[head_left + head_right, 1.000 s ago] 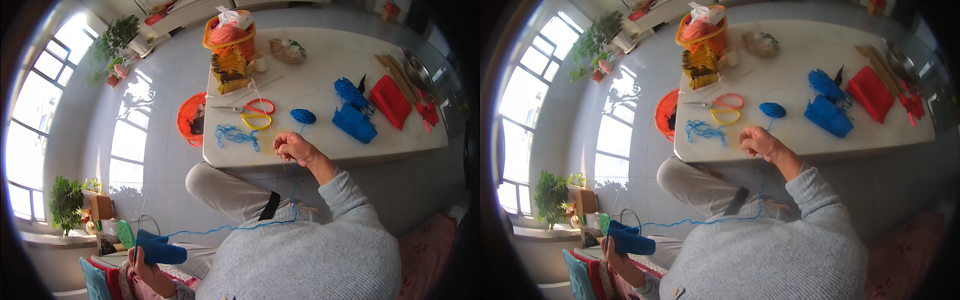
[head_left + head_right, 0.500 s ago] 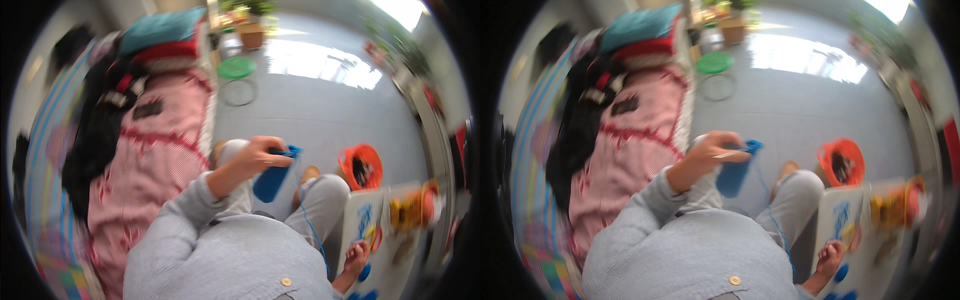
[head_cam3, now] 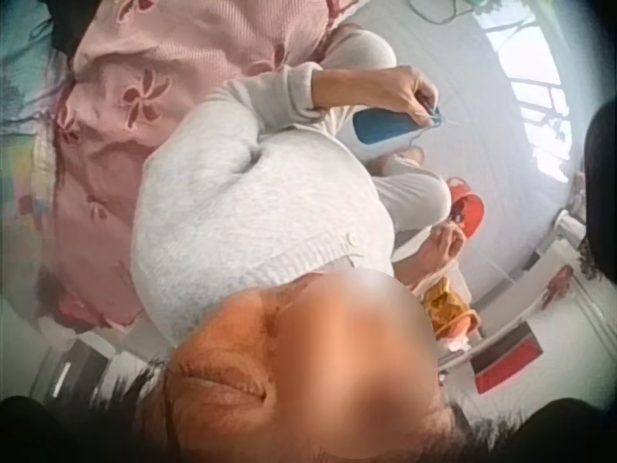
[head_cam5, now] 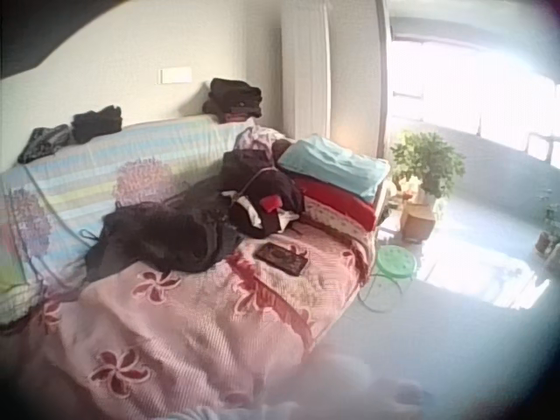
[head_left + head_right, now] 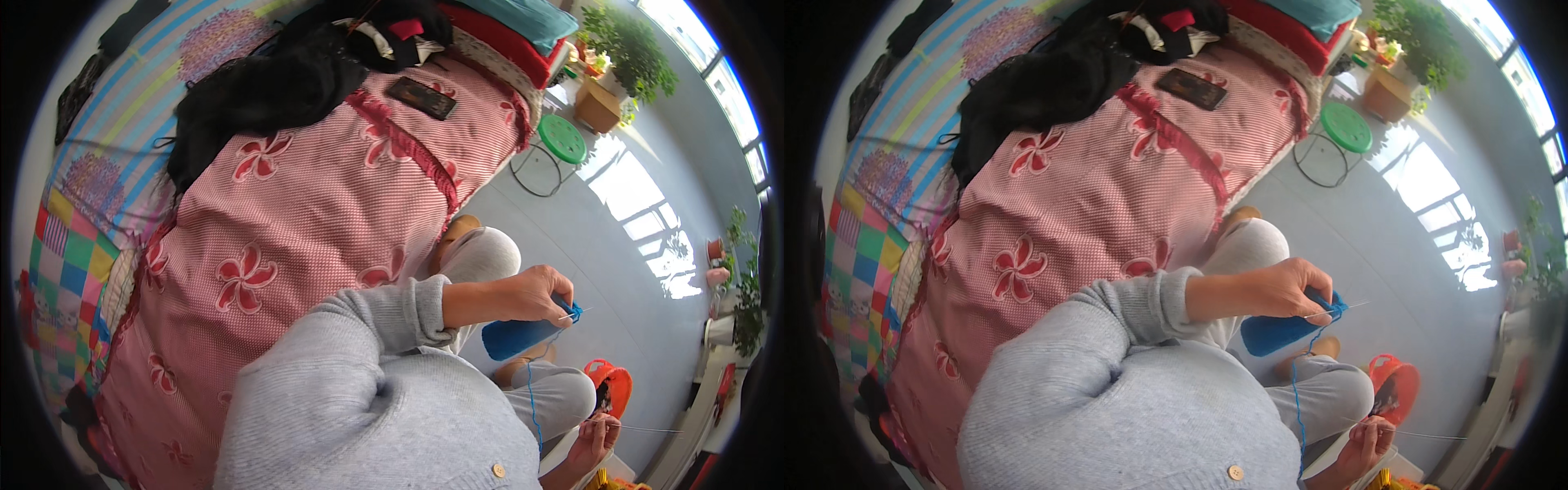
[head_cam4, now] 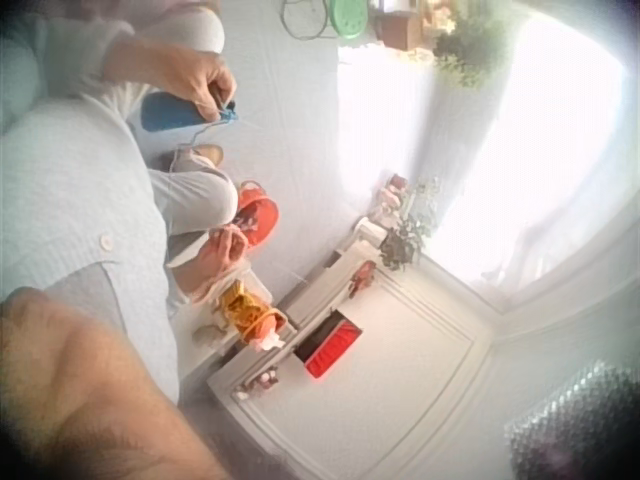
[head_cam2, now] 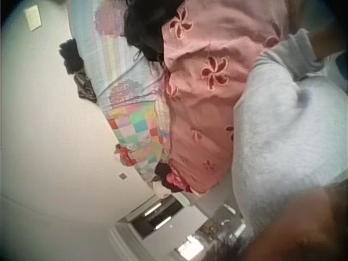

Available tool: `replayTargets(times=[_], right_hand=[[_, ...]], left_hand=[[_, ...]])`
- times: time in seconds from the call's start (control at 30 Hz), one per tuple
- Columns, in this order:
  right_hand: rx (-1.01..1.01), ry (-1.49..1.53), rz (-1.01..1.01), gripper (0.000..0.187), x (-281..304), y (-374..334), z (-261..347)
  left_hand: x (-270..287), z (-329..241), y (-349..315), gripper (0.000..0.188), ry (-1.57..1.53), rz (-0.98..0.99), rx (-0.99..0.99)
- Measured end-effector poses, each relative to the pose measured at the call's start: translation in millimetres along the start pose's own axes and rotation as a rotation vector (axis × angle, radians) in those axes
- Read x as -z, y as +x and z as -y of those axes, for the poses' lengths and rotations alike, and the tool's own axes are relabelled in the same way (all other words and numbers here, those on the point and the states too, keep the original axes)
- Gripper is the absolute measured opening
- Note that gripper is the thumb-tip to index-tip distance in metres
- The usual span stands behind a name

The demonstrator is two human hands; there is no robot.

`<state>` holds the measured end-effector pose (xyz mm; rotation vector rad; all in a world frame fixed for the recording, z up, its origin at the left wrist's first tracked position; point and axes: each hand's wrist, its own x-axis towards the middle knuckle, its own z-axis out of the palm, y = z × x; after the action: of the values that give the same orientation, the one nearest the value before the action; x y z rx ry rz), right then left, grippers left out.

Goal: The person knits a blue fabric using two metal needles and blue yarn. They hold the needles and yarn, repeatedly forming stitches and pulling the yarn through loops to extend the knitted piece.

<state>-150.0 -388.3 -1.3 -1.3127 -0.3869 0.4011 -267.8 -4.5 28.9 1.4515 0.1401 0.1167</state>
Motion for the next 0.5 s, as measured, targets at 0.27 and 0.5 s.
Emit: replayTargets(times=[0.27, 0.5], right_hand=[[0.225, 0.077, 0.359, 0.008, -87.2, 41.0, 26.3], [-0.061, 0.506, 0.375, 0.009, -124.0, 57.4, 24.6]], left_hand=[[-0.9, -12.5, -0.6, 0.025, 0.085, -0.105, -0.123], [-17.7, -18.5, 4.2, 0.026, -0.446, 0.053, 0.045]])
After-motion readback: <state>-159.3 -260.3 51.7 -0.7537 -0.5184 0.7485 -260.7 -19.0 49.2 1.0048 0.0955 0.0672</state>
